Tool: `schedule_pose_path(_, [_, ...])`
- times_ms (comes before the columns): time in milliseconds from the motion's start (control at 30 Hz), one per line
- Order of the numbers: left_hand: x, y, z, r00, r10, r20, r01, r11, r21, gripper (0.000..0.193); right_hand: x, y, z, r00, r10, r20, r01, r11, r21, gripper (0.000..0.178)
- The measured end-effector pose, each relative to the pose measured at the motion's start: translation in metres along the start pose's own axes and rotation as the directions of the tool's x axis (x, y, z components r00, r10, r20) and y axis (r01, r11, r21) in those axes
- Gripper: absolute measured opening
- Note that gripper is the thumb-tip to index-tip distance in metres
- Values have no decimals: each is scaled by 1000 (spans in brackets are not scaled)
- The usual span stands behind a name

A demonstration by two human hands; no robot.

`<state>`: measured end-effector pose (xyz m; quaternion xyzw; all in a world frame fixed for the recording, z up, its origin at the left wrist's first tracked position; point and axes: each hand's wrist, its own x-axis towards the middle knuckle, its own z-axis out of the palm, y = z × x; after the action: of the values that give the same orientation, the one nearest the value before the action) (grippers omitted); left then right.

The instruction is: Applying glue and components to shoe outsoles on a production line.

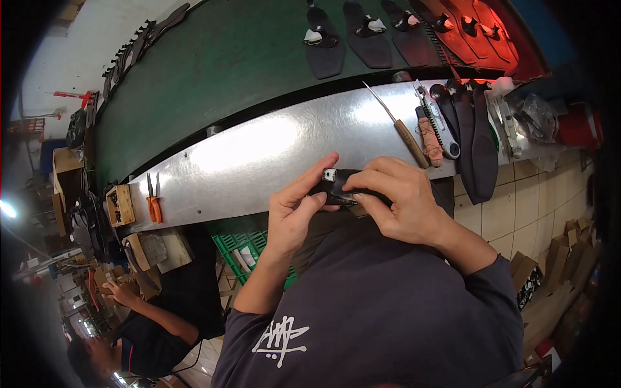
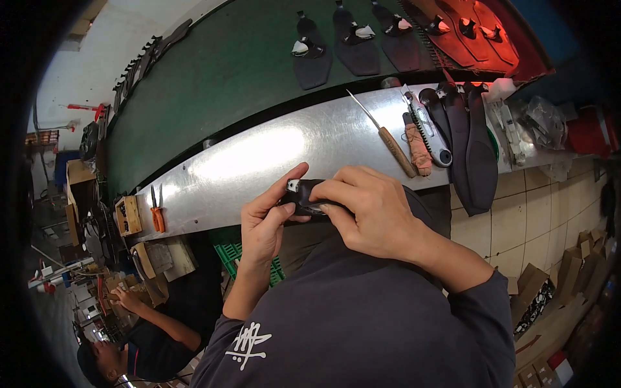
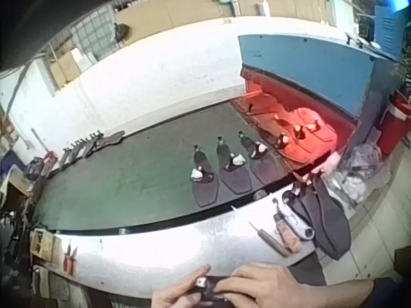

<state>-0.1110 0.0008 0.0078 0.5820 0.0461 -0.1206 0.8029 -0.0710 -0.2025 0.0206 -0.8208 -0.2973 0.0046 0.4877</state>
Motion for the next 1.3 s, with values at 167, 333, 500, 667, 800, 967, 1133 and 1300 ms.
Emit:
schedule_pose_path(167, [0, 2, 0, 1000, -22, -7, 22, 1000, 3, 47, 1, -3, 0, 1000, -21, 1, 21, 998, -63, 15])
schedule_pose_path(333, [1, 1, 1, 1000, 8, -18, -7, 998, 57, 47, 3, -5, -1, 994, -104, 21, 106, 987, -122, 20])
schedule_pose_path(500, [1, 2, 4, 999, 25, -47, -21, 996, 81, 46, 3, -1, 1, 996, -88, 10, 89, 993, -83, 21])
schedule_pose_path(667, [2, -3, 5, 997, 42, -67, -39, 998, 52, 45, 3, 2, 1, 986, -162, 39, 165, 977, -136, 18])
schedule_pose_path(800, [4, 0, 2, 993, -66, -95, 73, 995, 69, 43, 5, 5, -4, 980, -125, 157, 134, 990, -49, 20])
schedule_pose_path(967, [9, -2, 3, 987, -102, -121, 112, 991, 73, 41, 3, 10, -2, 980, -15, 196, 0, 997, 78, 22])
schedule_pose_path(1133, [9, -3, 3, 991, -61, -121, 74, 991, 107, 41, -1, 12, 7, 991, 23, 129, -32, 997, 70, 20])
schedule_pose_path(1300, [13, 0, -1, 981, -138, -137, 145, 989, 40, 38, -2, 14, 12, 989, -149, 3, 149, 988, -46, 19])
